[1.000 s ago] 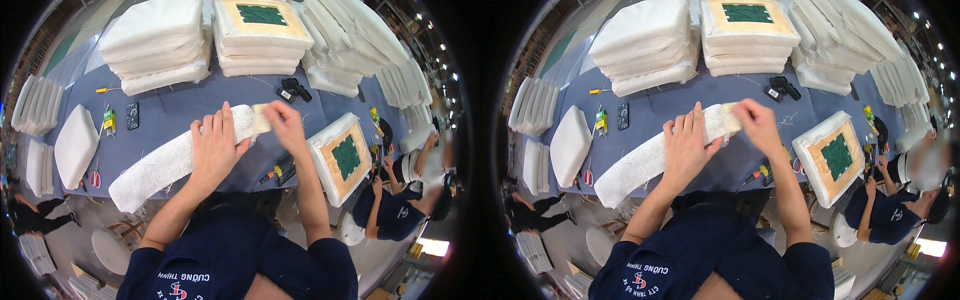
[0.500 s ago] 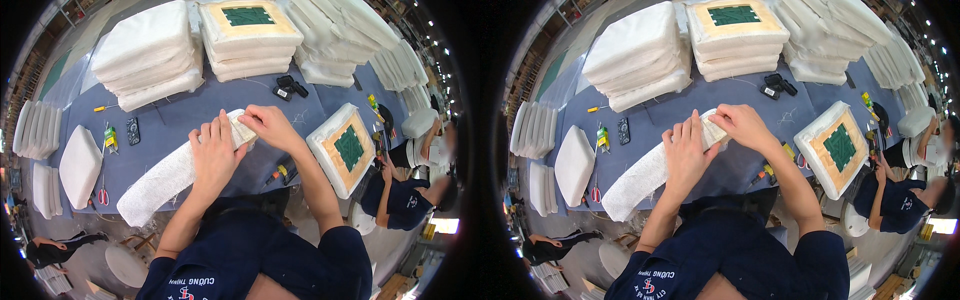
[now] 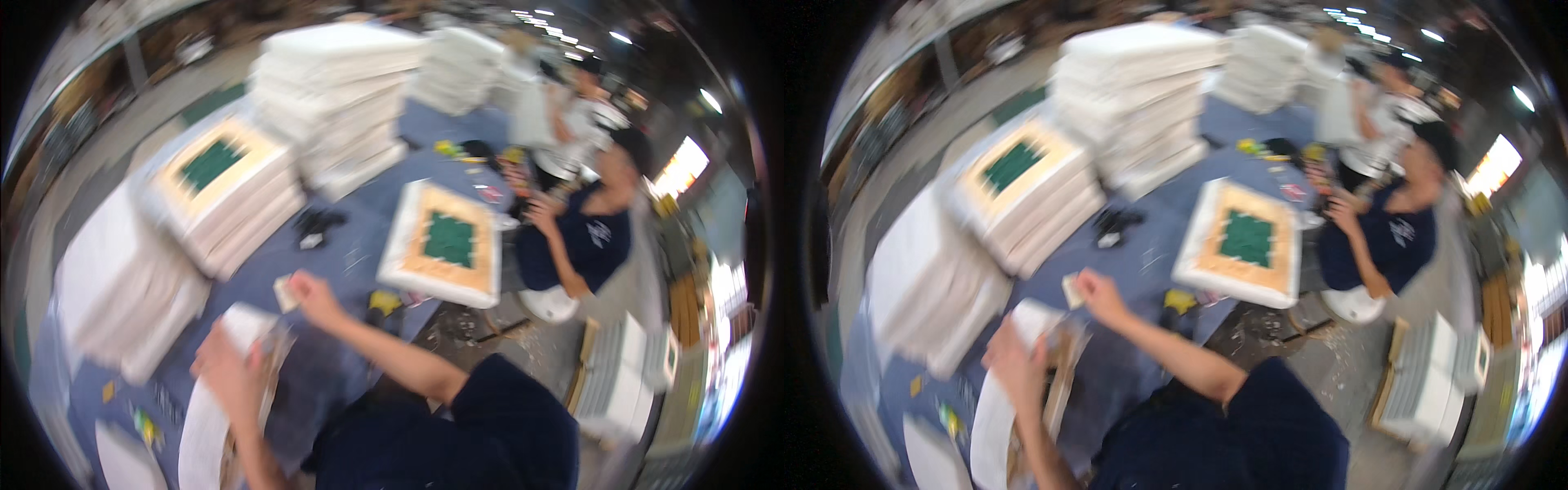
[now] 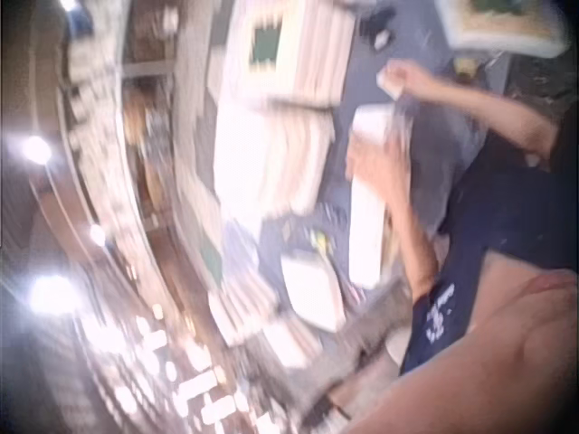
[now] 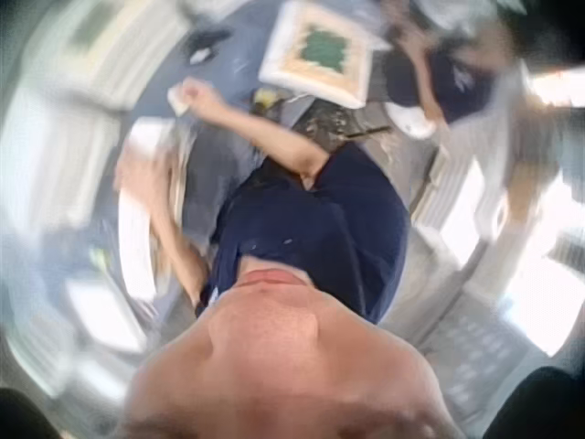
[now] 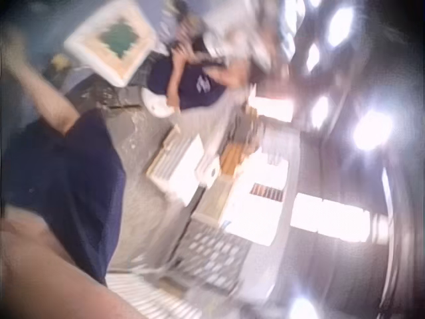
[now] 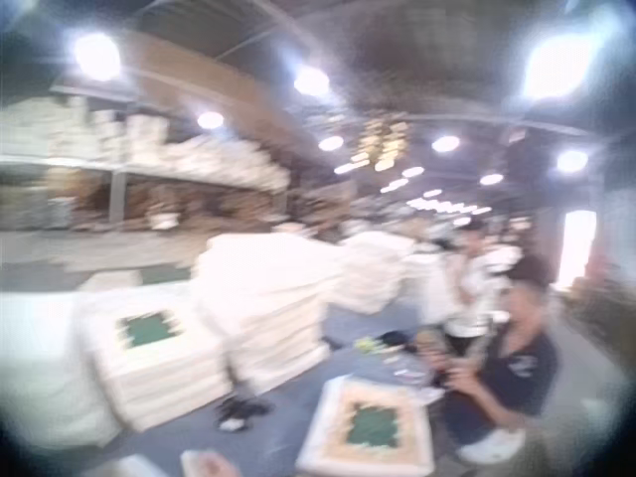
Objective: The person wraps white fabric around rectangular foam blocks, trims excess with scissors, and secures the fabric using a staple gun. They repeat this process on multiple cushion units at a workbench in a factory setting.
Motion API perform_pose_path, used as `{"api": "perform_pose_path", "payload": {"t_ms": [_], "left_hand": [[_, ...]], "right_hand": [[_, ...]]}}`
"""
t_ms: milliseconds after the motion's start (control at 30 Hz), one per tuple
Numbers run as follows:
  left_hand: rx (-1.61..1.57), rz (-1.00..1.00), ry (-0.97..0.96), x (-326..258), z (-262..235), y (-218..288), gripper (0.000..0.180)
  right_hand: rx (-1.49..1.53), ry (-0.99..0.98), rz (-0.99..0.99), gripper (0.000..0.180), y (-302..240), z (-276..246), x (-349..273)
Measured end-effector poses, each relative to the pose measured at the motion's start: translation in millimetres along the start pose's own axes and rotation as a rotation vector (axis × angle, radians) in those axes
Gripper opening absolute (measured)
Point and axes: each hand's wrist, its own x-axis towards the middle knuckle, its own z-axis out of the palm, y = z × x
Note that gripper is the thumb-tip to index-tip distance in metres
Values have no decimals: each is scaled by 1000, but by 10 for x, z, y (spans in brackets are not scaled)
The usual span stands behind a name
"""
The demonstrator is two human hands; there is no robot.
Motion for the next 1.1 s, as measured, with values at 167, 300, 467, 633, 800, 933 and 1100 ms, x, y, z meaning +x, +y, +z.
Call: {"api": "perform_pose_path", "payload": {"t_ms": [167,300,467,633,800,933,1100], "left_hand": [[122,-83,-175,789,277,-617,70],[70,-191,-285,1271,472,-1145,71],[155,-120,-315,1290,465,-1116,70],[117,-93,-271,1066,438,-1093,71],[133,-96,-275,890,278,-918,76],[79,-49,-135,753,419,-1000,73],[240,-18,-125,867,242,-351,77]], "right_hand": [[-410,-143,257,35,1275,-371,-535],[-744,333,440,66,1352,-512,-991],[-446,513,1015,100,1587,-1183,-1254],[-531,400,1126,127,1671,-1170,-1005],[-12,535,1051,81,1561,-1142,-737],[143,179,400,56,218,-552,-639],[117,-138,109,45,-910,-192,-668]]}}
